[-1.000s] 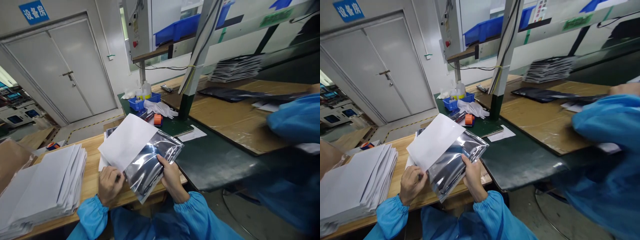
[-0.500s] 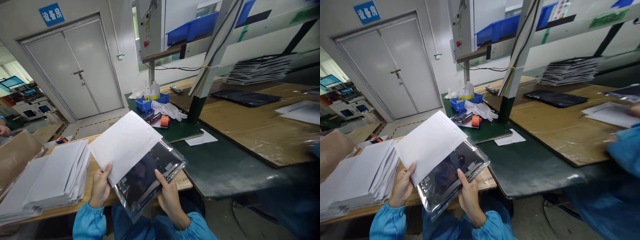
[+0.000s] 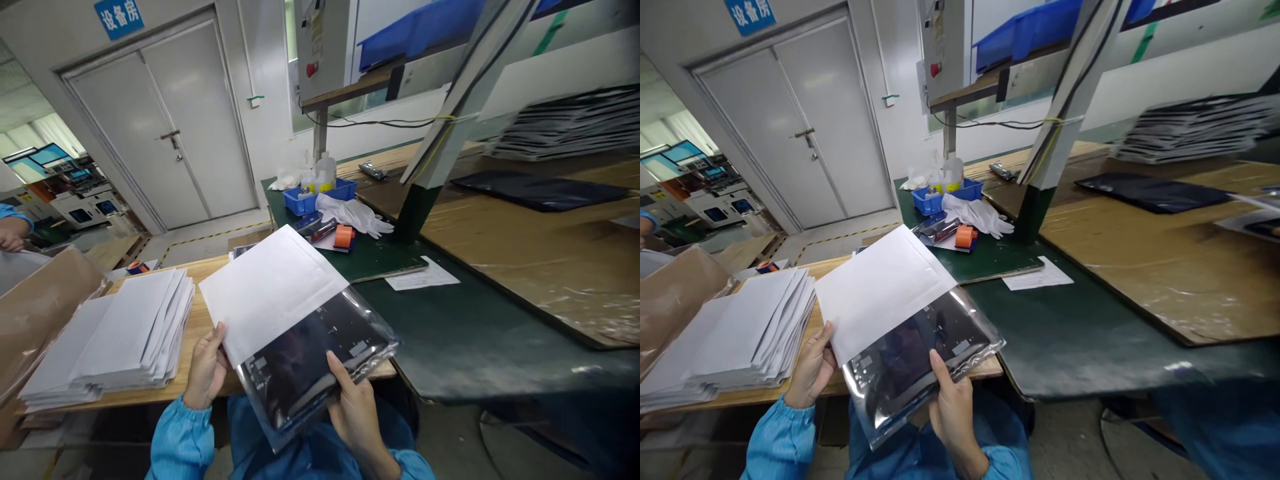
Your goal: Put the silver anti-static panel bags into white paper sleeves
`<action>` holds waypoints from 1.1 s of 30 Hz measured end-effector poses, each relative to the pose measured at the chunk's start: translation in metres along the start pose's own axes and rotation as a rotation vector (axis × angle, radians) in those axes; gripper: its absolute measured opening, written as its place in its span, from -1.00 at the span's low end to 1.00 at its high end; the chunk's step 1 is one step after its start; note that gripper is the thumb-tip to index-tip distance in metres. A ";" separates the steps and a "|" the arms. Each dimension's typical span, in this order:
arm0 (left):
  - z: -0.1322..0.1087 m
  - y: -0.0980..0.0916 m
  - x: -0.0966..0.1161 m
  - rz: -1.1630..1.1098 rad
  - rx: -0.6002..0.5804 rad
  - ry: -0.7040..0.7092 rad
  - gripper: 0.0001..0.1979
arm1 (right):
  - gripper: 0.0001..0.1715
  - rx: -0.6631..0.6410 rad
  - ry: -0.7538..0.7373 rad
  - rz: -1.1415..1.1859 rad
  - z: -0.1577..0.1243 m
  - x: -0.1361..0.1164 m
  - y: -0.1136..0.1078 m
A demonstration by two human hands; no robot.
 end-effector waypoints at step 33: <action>-0.073 -0.093 -0.042 0.325 0.286 -0.418 -0.61 | -0.44 -0.274 -0.152 -0.785 -0.006 -0.076 -0.022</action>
Point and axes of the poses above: each hand's wrist, its own z-axis towards the middle knuckle, its own y-axis out of the palm, x = y × z, the point moved 7 cm from there along z, towards the middle knuckle, and after that the axes turned 4 degrees about y, right-handed, at the moved point
